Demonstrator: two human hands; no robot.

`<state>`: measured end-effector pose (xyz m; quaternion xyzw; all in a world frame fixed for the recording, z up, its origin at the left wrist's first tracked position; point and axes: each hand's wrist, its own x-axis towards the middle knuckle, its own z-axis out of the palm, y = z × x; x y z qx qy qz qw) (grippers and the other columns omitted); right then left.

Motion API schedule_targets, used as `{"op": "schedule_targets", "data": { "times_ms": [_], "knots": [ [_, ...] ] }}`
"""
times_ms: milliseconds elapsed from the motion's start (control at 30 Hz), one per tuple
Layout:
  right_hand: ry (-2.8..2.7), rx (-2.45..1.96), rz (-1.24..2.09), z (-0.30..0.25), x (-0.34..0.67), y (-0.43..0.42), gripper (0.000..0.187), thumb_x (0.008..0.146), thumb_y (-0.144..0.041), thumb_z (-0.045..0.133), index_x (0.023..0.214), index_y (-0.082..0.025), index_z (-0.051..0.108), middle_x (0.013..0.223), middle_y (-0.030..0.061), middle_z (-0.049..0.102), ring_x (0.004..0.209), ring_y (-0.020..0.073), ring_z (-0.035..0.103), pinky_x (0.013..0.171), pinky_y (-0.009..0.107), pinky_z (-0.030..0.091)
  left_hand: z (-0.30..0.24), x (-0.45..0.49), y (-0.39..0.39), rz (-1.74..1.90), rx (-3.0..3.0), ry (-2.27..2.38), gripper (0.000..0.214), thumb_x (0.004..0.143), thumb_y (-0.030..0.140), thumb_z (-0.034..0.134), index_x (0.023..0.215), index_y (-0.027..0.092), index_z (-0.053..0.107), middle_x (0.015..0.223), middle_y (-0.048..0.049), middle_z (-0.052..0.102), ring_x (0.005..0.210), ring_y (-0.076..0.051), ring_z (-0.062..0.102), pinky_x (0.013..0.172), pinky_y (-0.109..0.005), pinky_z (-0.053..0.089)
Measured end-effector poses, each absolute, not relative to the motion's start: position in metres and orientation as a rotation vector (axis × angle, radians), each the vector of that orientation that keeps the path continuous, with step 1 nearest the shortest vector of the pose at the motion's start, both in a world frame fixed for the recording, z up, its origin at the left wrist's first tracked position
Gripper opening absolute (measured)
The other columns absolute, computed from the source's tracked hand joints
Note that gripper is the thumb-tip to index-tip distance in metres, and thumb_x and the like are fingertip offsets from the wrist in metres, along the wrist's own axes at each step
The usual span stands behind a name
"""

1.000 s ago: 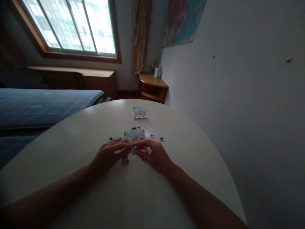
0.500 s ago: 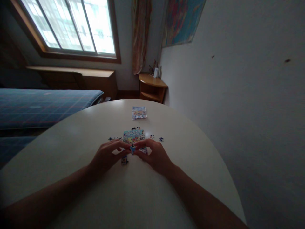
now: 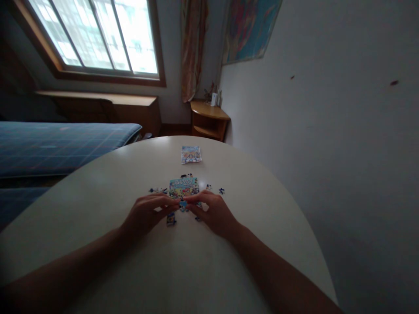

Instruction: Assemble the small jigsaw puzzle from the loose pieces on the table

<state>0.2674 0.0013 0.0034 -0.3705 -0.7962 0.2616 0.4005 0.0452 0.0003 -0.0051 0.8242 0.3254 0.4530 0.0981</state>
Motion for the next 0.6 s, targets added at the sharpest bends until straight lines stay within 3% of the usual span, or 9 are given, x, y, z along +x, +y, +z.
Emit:
{"op": "schedule_targets", "data": {
  "times_ms": [600],
  "knots": [
    [-2.029,-0.932,0.692,0.004,0.2696,0.0008,0.019,0.087,-0.035,0.067,0.1,-0.023,0.073,0.092,0.0052,0.075,0.084,0.0171,0.07,0.078,0.03,0.055,-0.004,0.0457,-0.0001,1.34,2.452,0.905,0.018,0.091,0.034,0.063,0.088,0.019,0.073,0.073,-0.0025,0.074,0.062,-0.012,0.068,0.059,-0.02,0.054]
  ]
}}
